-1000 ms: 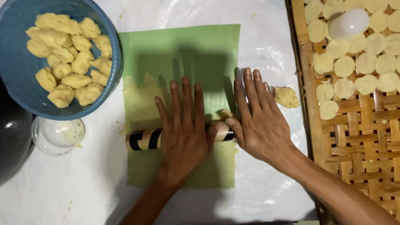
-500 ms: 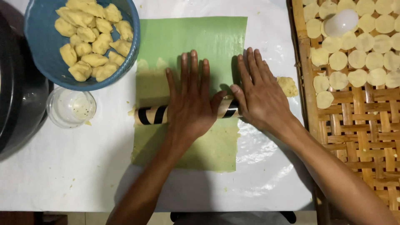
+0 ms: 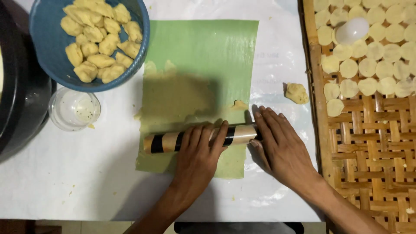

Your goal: Flatten dough balls into thin rounds using a rolling tool on a plastic sheet.

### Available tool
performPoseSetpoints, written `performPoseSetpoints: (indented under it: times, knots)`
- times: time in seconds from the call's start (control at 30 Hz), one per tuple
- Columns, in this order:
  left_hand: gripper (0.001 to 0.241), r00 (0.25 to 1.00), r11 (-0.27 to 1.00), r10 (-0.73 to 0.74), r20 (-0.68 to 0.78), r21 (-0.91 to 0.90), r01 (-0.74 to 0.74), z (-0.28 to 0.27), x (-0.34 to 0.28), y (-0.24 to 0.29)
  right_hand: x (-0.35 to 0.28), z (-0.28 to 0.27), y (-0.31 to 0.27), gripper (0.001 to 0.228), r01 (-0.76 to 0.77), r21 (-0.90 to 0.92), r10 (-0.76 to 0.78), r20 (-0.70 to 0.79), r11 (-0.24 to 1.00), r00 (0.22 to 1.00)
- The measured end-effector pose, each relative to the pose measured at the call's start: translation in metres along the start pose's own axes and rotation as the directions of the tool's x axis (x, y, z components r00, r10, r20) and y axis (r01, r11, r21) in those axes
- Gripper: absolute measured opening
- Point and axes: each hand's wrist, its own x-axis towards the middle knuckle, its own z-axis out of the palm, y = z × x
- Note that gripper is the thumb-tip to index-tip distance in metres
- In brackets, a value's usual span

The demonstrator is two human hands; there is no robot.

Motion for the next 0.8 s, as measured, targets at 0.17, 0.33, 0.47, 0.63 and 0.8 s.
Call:
performPoseSetpoints:
  times: [0.17, 0.33, 0.47, 0.63, 0.8]
  knots:
    - [0.051, 0.998, 0.999, -0.02, -0.059, 0.04, 0.022, 0.01, 0.021, -0.012, 0.03, -0.001, 0.019, 0.06, -0.014, -0.133, 0.003, -0.08, 0.991, 0.997]
    - [0.046, 0.998, 0.995, -0.047, -0.046, 0.089, 0.051, 0.026, 0.031, -0.017, 0.047, 0.015, 0.029, 0.06, -0.032, -0.147, 0.023, -0.065, 0.989, 0.998]
    - [0.054, 0.998, 0.985, -0.05, 0.031, 0.165, 0.044, 0.02, 0.034, -0.015, 0.045, 0.022, 0.033, 0.064, -0.028, -0.146, 0.028, -0.001, 0.989, 1.0]
    - [0.069, 0.988, 0.993, -0.084, 0.128, 0.091, 0.073, 0.024, 0.068, -0.032, 0.08, 0.018, 0.048, 0.062, -0.016, -0.095, 0.015, -0.007, 0.995, 1.0]
    - [0.066, 0.969, 0.987, -0.158, 0.189, -0.003, 0.161, 0.035, 0.103, -0.058, 0.122, 0.016, 0.065, 0.063, -0.171, 0.013, 0.161, 0.278, 0.985, 0.947]
